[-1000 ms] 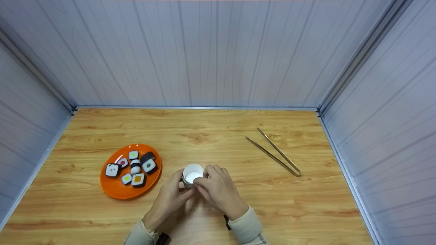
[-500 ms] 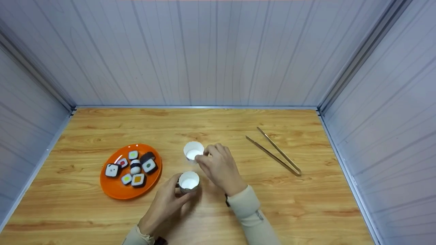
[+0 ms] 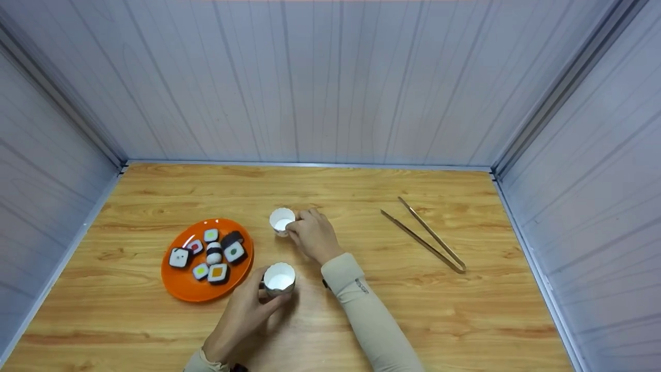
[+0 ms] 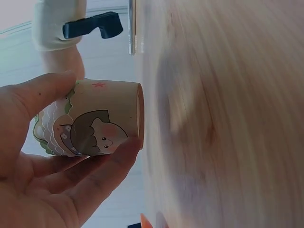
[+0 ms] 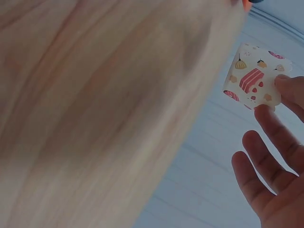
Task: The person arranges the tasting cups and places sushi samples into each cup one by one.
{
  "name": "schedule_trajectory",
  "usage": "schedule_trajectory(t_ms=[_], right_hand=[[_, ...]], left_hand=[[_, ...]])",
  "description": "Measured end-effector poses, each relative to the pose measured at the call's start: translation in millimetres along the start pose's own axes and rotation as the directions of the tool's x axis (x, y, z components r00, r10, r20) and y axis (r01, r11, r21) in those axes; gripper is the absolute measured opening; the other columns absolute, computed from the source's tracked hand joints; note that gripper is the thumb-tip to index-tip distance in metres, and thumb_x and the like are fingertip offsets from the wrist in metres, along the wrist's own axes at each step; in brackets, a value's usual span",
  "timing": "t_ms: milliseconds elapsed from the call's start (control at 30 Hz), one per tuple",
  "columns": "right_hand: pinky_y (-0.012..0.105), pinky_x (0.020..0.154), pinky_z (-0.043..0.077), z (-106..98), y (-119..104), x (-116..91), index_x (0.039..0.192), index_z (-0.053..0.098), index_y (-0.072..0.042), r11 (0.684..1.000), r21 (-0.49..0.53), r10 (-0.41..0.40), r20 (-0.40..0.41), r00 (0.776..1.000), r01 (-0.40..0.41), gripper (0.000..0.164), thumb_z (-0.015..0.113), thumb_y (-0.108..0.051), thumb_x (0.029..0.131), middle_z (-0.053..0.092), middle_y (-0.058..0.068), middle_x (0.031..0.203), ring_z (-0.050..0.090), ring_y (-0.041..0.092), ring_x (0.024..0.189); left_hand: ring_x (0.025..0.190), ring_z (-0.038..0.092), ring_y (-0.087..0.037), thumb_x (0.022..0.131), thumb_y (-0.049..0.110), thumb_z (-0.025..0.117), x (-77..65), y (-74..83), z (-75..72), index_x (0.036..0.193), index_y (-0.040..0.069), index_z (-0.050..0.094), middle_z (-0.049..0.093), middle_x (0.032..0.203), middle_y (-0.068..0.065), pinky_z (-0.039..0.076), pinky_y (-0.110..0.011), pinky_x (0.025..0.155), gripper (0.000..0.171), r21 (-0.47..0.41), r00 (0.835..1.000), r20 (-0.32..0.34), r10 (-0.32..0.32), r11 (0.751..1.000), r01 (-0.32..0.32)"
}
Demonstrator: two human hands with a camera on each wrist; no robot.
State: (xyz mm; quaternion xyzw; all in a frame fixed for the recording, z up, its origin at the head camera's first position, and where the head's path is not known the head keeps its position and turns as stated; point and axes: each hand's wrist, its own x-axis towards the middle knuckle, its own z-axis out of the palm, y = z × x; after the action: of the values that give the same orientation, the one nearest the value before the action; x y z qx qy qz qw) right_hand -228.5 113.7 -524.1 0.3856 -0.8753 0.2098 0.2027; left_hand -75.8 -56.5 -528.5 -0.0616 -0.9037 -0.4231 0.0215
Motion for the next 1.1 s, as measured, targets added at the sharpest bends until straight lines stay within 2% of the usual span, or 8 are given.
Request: schedule_trajectory(t_ms=[267,367,467,600,733,867,1100], right_hand=[[0.037,0.076,0.052,11.7,-2.8,-0.7,0.095,0.081,-0.014,0.993,-0.030,0.113,0.113,0.987,-0.111,0.008,0.076,-0.012,0.090,0.064,0.006,0.093,0.057,0.025,0.086],[0.038,0.072,0.052,12.4,-2.9,-3.6,0.099,0.080,-0.013,0.991,-0.042,0.134,0.111,0.985,-0.131,0.010,0.076,-0.012,0.090,0.063,0.007,0.092,0.057,0.025,0.084],[0.036,0.068,0.052,7.0,-5.3,-6.5,0.102,0.079,-0.011,0.992,-0.044,0.123,0.071,0.990,-0.120,0.013,0.076,-0.011,0.089,0.063,0.006,0.090,0.057,0.023,0.082],[0.034,0.065,0.052,-13.1,-15.4,-9.2,0.101,0.078,-0.010,0.998,-0.016,0.068,-0.015,0.998,-0.068,0.014,0.077,-0.007,0.088,0.065,0.004,0.088,0.058,0.021,0.078],[0.030,0.061,0.049,-45.2,-30.0,-19.1,0.098,0.079,-0.010,0.999,-0.010,0.050,-0.071,0.996,-0.051,0.012,0.078,-0.006,0.086,0.065,0.001,0.085,0.057,0.018,0.075],[0.029,0.060,0.048,-70.7,-42.7,-40.3,0.097,0.079,-0.010,0.999,-0.016,0.044,-0.107,0.993,-0.046,0.013,0.080,-0.007,0.084,0.065,0.000,0.085,0.056,0.017,0.074],[0.027,0.061,0.047,-93.3,-59.6,-83.7,0.096,0.079,-0.013,0.998,0.008,0.060,-0.135,0.989,-0.059,0.016,0.083,-0.010,0.081,0.064,-0.004,0.086,0.055,0.012,0.074]], left_hand=[[0.114,0.059,-0.024,0.085,0.026,0.083,1.9,-0.2,-1.2,0.133,0.004,0.054,0.061,0.123,-0.012,0.048,-0.045,0.097,0.060,0.008,1.000,-0.003,-0.012,1.000,0.012],[0.114,0.059,-0.024,0.084,0.026,0.083,3.6,0.3,-1.1,0.133,0.004,0.054,0.061,0.123,-0.012,0.048,-0.044,0.097,0.061,0.005,1.000,0.004,-0.012,1.000,0.012],[0.114,0.059,-0.024,0.084,0.025,0.083,4.7,0.0,-1.6,0.133,0.004,0.054,0.061,0.123,-0.011,0.048,-0.044,0.097,0.060,0.000,1.000,0.003,-0.005,1.000,0.005],[0.113,0.059,-0.023,0.083,0.023,0.083,5.7,-1.2,-2.4,0.131,0.003,0.055,0.062,0.121,-0.011,0.048,-0.044,0.096,0.059,-0.001,1.000,-0.017,0.020,1.000,-0.020],[0.112,0.059,-0.024,0.083,0.021,0.083,8.3,0.9,-0.1,0.131,0.003,0.055,0.062,0.121,-0.011,0.049,-0.045,0.096,0.058,-0.005,1.000,-0.015,0.027,1.000,-0.027],[0.113,0.059,-0.025,0.083,0.019,0.082,11.2,3.5,2.4,0.131,0.002,0.054,0.062,0.121,-0.012,0.048,-0.045,0.097,0.058,-0.007,1.000,-0.006,0.030,1.000,-0.030],[0.114,0.059,-0.024,0.084,0.020,0.082,13.9,8.7,5.8,0.132,0.004,0.054,0.062,0.123,-0.011,0.048,-0.044,0.099,0.058,-0.016,0.999,0.024,0.025,1.000,-0.025]])
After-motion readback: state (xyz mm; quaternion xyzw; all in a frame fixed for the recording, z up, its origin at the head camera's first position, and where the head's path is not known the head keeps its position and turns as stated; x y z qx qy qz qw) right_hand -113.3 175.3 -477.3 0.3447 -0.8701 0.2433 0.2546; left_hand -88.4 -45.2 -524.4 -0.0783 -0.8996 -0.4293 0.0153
